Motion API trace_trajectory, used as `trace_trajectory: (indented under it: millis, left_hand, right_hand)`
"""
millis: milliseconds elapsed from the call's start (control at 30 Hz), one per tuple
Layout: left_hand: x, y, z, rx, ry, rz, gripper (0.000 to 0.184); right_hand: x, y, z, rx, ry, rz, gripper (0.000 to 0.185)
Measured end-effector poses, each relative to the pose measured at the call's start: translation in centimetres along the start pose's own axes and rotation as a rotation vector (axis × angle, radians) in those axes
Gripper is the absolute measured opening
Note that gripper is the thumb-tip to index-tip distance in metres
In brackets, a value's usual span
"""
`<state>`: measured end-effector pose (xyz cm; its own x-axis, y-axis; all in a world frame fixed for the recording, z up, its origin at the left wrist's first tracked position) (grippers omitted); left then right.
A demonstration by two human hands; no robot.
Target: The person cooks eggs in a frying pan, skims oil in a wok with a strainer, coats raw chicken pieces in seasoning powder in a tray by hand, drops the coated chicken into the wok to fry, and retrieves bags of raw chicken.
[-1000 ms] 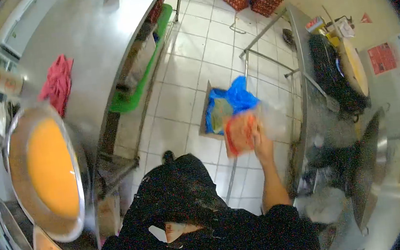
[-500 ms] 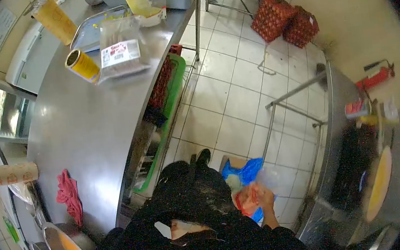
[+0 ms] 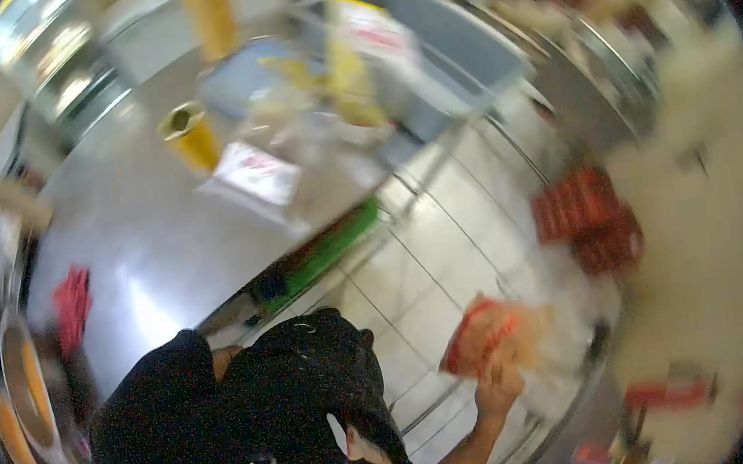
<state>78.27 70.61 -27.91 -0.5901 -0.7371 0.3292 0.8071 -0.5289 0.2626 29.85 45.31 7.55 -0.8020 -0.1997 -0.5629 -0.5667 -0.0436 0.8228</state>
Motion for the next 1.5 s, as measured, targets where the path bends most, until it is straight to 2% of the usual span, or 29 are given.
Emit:
trace_trajectory:
  millis: [67, 133, 167, 233, 267, 333, 367, 400, 467, 600, 667, 733, 800, 833, 867, 900, 967, 1067, 1100, 1133, 1167, 1200, 1267, 1333, 1367, 1400, 1433, 1467, 1500]
  left_hand:
    - [-1.7, -3.1, 0.6, 0.022, 0.096, 0.024, 0.065]
    - [-2.3, -6.0, 2.2, -0.020, 0.110, 0.027, 0.060]
    - [-1.8, -6.6, 3.1, -0.052, 0.077, 0.021, 0.055]
    - [5.9, -2.5, 14.7, 0.100, 0.065, 0.071, 0.052]
    - [8.2, -1.0, 17.2, 0.127, -0.030, 0.107, 0.053]
    - [12.0, 2.0, 23.6, 0.295, -0.286, 0.317, 0.044]
    - [11.4, 2.6, 23.3, 0.621, -0.388, 0.320, 0.059]
    - [11.7, 2.7, 24.4, 0.677, -0.511, 0.524, 0.081]
    - [12.1, 3.6, 29.6, 0.832, -0.564, 0.484, 0.092]
    - [6.3, 1.0, 36.0, 1.116, -0.812, 0.384, 0.086]
    - [0.3, -2.1, 39.3, 1.285, -0.880, 0.595, 0.083]
    - [-6.9, -6.0, 41.9, 1.569, -0.715, 0.694, 0.069]
    - [-12.5, -10.9, 45.0, 1.718, -0.441, 0.803, 0.061]
    - [-14.6, -13.4, 47.2, 1.762, -0.384, 0.728, 0.041]
    - [-16.7, -16.2, 49.2, 1.835, -0.242, 0.747, 0.042]
    - [-18.8, -18.6, 51.6, 1.907, -0.098, 0.754, 0.043]
    - [-21.9, -22.8, 56.0, 2.067, 0.142, 0.808, 0.042]
    - [-24.9, -29.1, 59.5, 2.253, 0.585, 0.816, 0.031]
    - [-25.8, -31.7, 60.1, 2.359, 0.695, 0.955, 0.025]
    - [-26.4, -34.1, 60.6, 2.461, 0.812, 1.096, 0.021]
    - [-26.7, -35.8, 61.8, 2.608, 0.884, 1.111, 0.020]
    - [-26.9, -37.4, 63.0, 2.760, 0.954, 1.112, 0.021]
    - [-28.2, -40.4, 64.2, 2.938, 1.118, 1.131, 0.023]
    - [-29.4, -43.8, 64.3, 2.985, 1.309, 1.160, 0.025]
    - [-30.5, -45.6, 64.0, 2.921, 1.388, 1.201, 0.025]
    - [-31.7, -47.5, 63.6, 2.851, 1.468, 1.230, 0.024]
    - [-33.1, -49.3, 62.8, 2.896, 1.423, 1.281, 0.026]
    - [-34.3, -51.4, 62.1, 2.935, 1.375, 1.329, 0.027]
    - [-34.8, -53.3, 62.1, 2.868, 1.530, 1.192, 0.027]
  right_hand:
    - [-1.6, -0.6, -3.3, -0.050, 0.196, -0.034, 0.027]
    - [-8.3, -1.1, -5.5, 0.074, 0.621, 0.091, 0.013]
    - [-11.6, -2.1, -5.8, 0.006, 0.749, 0.033, 0.010]
    - [-15.3, -4.8, -6.0, -0.329, 0.885, -0.070, 0.011]
    - [-16.2, -7.2, -5.6, -0.585, 0.884, -0.086, 0.014]
    - [-21.3, -10.4, -3.6, -0.783, 1.051, -0.076, 0.017]
    - [-23.9, -11.4, -1.9, -0.860, 1.183, -0.046, 0.016]
    - [-26.4, -12.4, -0.2, -0.943, 1.312, -0.025, 0.015]
    - [-31.7, -14.1, 5.0, -1.059, 1.664, 0.029, 0.008]
    - [-40.8, -17.6, 18.9, -1.327, 2.074, 0.096, 0.012]
    - [-44.5, -19.7, 26.5, -1.508, 2.215, 0.002, 0.010]
    - [-48.2, -20.7, 34.8, -1.727, 2.307, -0.205, 0.009]
    - [-49.9, -22.8, 43.5, -1.404, 2.734, 0.223, 0.007]
    - [-50.3, -24.0, 47.3, -1.212, 2.901, 0.447, 0.007]
    - [-52.1, -23.7, 49.8, -1.664, 2.796, 0.014, 0.006]
    - [-54.2, -23.2, 52.4, -1.852, 2.672, -0.423, 0.008]
    - [-57.3, -20.5, 59.2, -1.808, 2.872, -0.589, 0.010]
    - [-59.9, -18.3, 68.4, -2.078, 2.989, -0.613, 0.011]
    - [-59.9, -18.7, 71.9, -2.157, 3.086, -0.214, 0.014]
    - [-61.9, -16.8, 74.4, -1.826, 3.183, 0.186, 0.021]
    - [-64.1, -15.6, 77.3, -1.919, 3.164, 0.106, 0.027]
    - [-66.3, -15.0, 80.5, -2.178, 3.013, -0.331, 0.030]
    - [-70.5, -15.0, 87.5, -1.964, 3.086, -0.355, 0.035]
    - [-74.5, -18.8, 95.9, -1.458, 3.129, -0.263, 0.033]
    - [-77.0, -22.3, 101.0, -1.298, 3.047, -0.214, 0.033]
    - [-80.1, -23.7, 102.9, -1.456, 2.782, 0.053, 0.035]
    - [-83.3, -28.4, 108.2, -1.498, 2.625, -0.078, 0.036]
    - [-86.9, -32.4, 111.1, -1.565, 2.293, -0.229, 0.039]
    - [-89.8, -35.8, 113.0, -1.617, 2.012, -0.283, 0.040]
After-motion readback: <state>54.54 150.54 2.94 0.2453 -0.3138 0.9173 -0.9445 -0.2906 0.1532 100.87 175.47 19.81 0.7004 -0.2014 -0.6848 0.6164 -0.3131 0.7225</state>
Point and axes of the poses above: each hand's wrist, its own z-axis away from the middle knuckle, its own y-axis out of the back of the hand, x = y × z, the point moved 7 cm from there along -z, towards the middle knuckle, and after that the axes turned 10 degrees about -x, right-handed, at the moved point
